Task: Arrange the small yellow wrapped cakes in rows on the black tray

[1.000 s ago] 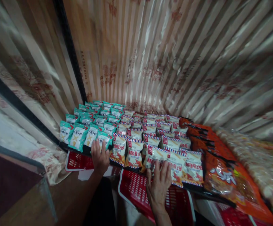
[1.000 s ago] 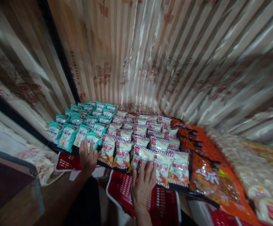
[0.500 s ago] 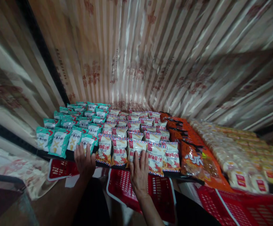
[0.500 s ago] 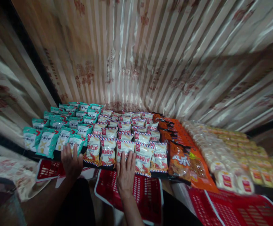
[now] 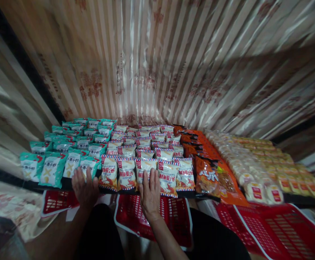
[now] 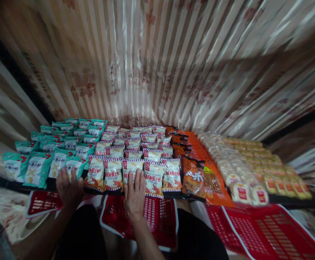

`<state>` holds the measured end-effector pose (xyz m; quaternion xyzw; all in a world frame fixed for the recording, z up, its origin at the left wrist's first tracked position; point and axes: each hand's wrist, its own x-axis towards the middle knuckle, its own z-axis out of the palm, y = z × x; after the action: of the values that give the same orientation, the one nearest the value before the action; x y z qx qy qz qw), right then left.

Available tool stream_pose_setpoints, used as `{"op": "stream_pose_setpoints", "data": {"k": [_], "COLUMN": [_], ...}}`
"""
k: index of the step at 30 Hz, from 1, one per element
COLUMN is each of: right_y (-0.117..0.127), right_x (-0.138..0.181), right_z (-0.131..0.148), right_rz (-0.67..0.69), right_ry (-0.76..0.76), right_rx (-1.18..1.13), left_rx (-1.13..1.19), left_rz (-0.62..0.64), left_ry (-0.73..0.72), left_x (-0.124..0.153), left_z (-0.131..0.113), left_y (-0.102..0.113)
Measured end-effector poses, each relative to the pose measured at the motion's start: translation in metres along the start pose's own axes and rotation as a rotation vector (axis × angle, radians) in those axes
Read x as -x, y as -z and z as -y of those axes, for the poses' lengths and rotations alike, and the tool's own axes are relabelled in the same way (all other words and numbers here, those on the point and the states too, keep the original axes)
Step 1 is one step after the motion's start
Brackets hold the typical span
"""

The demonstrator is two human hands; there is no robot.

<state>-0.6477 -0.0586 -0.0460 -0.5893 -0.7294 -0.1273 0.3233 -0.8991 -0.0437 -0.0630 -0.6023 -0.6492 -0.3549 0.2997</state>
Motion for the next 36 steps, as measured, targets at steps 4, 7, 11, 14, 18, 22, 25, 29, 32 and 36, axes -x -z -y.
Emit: {"op": "stream_pose_setpoints", "data": {"k": [4,7,11,14,18,22,25,29,32,36], "right_y": [0.011,0.019,0.026,0.028,0.028,0.024,0.022,0.023,0.024,0.022], "right_x": [0.003,0.01,0.018,0.019,0.016,0.016,0.018,0.018,0.013,0.006], "right_z": [-0.004,-0.015,-0.037,-0.051,-0.06,-0.065,-0.069,-0.074,-0.078,-0.084], "right_rz": [0.003,-0.037,-0.12,-0.15,-0.145,-0.12,-0.116,-0.091,-0.106,-0.111], "right_ry": [0.016,-0.029,-0.122,-0.184,-0.207,-0.2,-0.2,-0.202,-0.176,-0.123], "right_rx": [-0.005,0.027,0.074,0.07,0.01,-0.068,-0.144,-0.223,-0.228,-0.202], "left_rx": [0.014,0.021,0.009,0.045,0.231,0.408,0.46,0.416,0.379,0.369], "left_rz": [-0.016,-0.033,-0.039,-0.064,-0.022,0.18,0.215,0.249,0.277,0.281], "left_ry": [0.002,0.023,0.041,0.03,-0.073,-0.305,-0.318,-0.341,-0.369,-0.392], "left_x": [0.001,0.003,0.004,0.003,0.009,0.025,0.029,0.021,0.014,0.013], "left_z": [-0.001,-0.002,-0.002,-0.012,-0.059,-0.129,-0.166,-0.182,-0.18,-0.175], "left_y": [0.003,0.006,0.009,0.014,0.03,0.045,0.044,0.033,0.029,0.027]}}
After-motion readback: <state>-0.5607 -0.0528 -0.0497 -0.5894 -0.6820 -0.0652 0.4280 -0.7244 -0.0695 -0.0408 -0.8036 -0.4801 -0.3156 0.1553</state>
